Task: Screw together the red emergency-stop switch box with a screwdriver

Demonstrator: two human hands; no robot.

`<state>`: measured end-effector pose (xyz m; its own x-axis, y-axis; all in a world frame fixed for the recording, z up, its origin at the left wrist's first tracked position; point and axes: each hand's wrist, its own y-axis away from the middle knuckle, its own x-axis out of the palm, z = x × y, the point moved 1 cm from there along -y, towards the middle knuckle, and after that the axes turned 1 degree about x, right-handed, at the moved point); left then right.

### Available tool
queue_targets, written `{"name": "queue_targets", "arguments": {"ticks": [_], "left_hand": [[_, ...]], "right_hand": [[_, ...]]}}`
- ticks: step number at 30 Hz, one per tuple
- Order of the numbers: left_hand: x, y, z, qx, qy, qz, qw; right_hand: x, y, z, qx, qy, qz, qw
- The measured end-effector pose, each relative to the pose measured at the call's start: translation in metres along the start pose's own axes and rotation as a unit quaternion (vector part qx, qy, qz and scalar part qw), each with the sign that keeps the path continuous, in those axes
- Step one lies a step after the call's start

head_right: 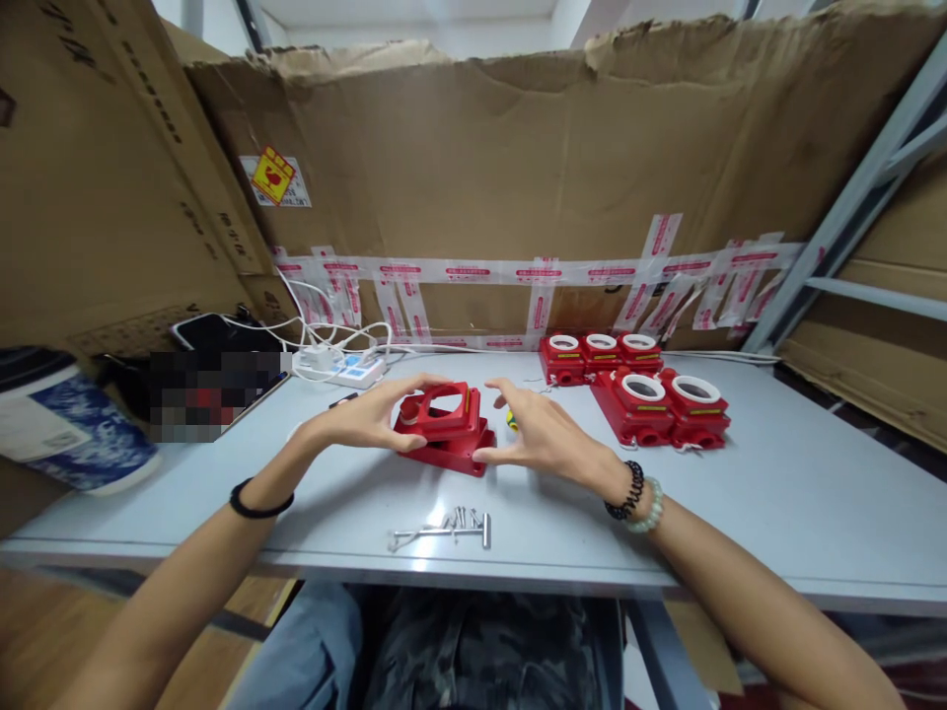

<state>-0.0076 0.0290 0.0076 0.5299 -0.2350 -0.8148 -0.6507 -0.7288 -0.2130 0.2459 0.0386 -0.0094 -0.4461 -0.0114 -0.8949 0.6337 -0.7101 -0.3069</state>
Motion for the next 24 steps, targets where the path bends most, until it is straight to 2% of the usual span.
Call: {"name": "queue_targets", "arguments": {"ticks": [4, 8, 12, 14, 17, 19, 24], "left_hand": [[-0.005, 0.003, -0.003, 0.002, 0.0, -0.04, 0.999], [-0.011, 0.008, 0.002, -0.079, -0.039, -0.105, 0.991], [-0.01, 0.01, 0.003, -0.131, -0.086, -0.11, 0.982], [-0.009, 0.008, 0.003, -0.15, -0.098, -0.128, 0.975], [-0.006, 0.004, 0.005, -0.174, -0.106, -0.196, 0.959], [-0.001, -0.001, 0.008, -0.181, -0.109, -0.225, 0.951], [0.015, -0.008, 0.013, -0.186, -0.138, -0.209, 0.95]], "right_hand": [[0.001, 0.0, 0.003, -0.002, -0.015, 0.003, 1.0], [0.007, -0.002, 0.004, -0.02, -0.009, 0.031, 0.999], [0.015, -0.003, 0.005, -0.071, 0.013, 0.066, 0.995], [0.019, -0.005, 0.004, -0.056, 0.039, 0.066, 0.995], [0.024, -0.007, 0.004, -0.011, 0.085, 0.036, 0.996], [0.027, -0.009, 0.005, -0.003, 0.07, 0.023, 0.997], [0.027, -0.008, 0.01, -0.038, -0.032, 0.061, 0.997]]}}
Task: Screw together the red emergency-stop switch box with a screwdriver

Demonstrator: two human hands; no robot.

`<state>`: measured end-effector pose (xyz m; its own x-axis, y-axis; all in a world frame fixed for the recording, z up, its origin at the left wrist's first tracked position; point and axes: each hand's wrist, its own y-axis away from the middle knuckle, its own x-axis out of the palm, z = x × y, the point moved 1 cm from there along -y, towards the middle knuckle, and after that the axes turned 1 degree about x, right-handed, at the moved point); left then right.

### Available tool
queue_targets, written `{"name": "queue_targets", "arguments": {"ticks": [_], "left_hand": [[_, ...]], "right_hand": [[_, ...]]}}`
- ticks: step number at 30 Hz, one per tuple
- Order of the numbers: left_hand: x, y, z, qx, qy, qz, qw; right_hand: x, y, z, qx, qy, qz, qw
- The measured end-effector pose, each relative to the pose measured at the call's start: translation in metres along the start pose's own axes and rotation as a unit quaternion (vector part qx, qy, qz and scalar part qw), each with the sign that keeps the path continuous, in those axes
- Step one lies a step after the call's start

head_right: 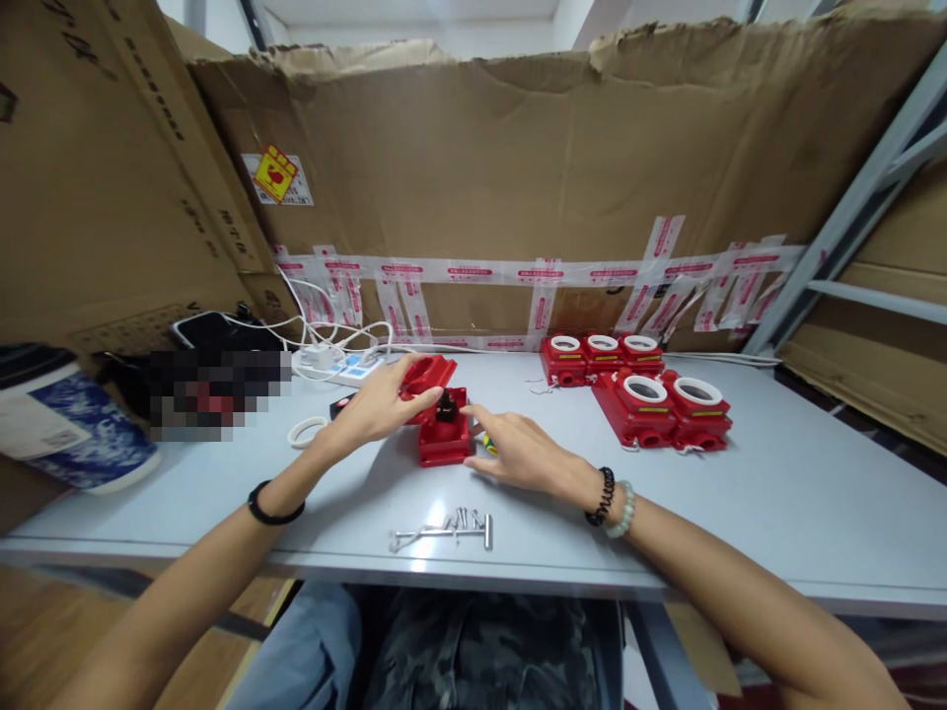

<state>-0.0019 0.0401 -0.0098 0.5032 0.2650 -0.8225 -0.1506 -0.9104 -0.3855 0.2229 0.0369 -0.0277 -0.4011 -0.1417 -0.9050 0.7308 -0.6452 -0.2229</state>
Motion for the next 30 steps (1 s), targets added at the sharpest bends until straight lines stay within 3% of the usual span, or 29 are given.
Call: {"name": "queue_targets", "arguments": {"ticks": [10, 20, 24, 30], "left_hand": [[0.022, 0.013, -0.027, -0.035, -0.127, 0.073, 0.989], [0.026, 0.01, -0.028, -0.022, -0.11, 0.1, 0.989], [0.024, -0.005, -0.014, -0.024, -0.115, 0.104, 0.988], [0.019, -0.034, 0.029, -0.078, -0.141, 0.056, 0.985]], "right_hand": [[-0.002, 0.002, 0.001, 0.004, 0.028, 0.009, 1.0], [-0.026, 0.007, -0.01, 0.041, 0.054, -0.045, 0.997], [-0.028, 0.007, -0.013, 0.04, 0.058, -0.048, 0.996], [-0.027, 0.008, -0.013, 0.035, 0.058, -0.035, 0.997]]}}
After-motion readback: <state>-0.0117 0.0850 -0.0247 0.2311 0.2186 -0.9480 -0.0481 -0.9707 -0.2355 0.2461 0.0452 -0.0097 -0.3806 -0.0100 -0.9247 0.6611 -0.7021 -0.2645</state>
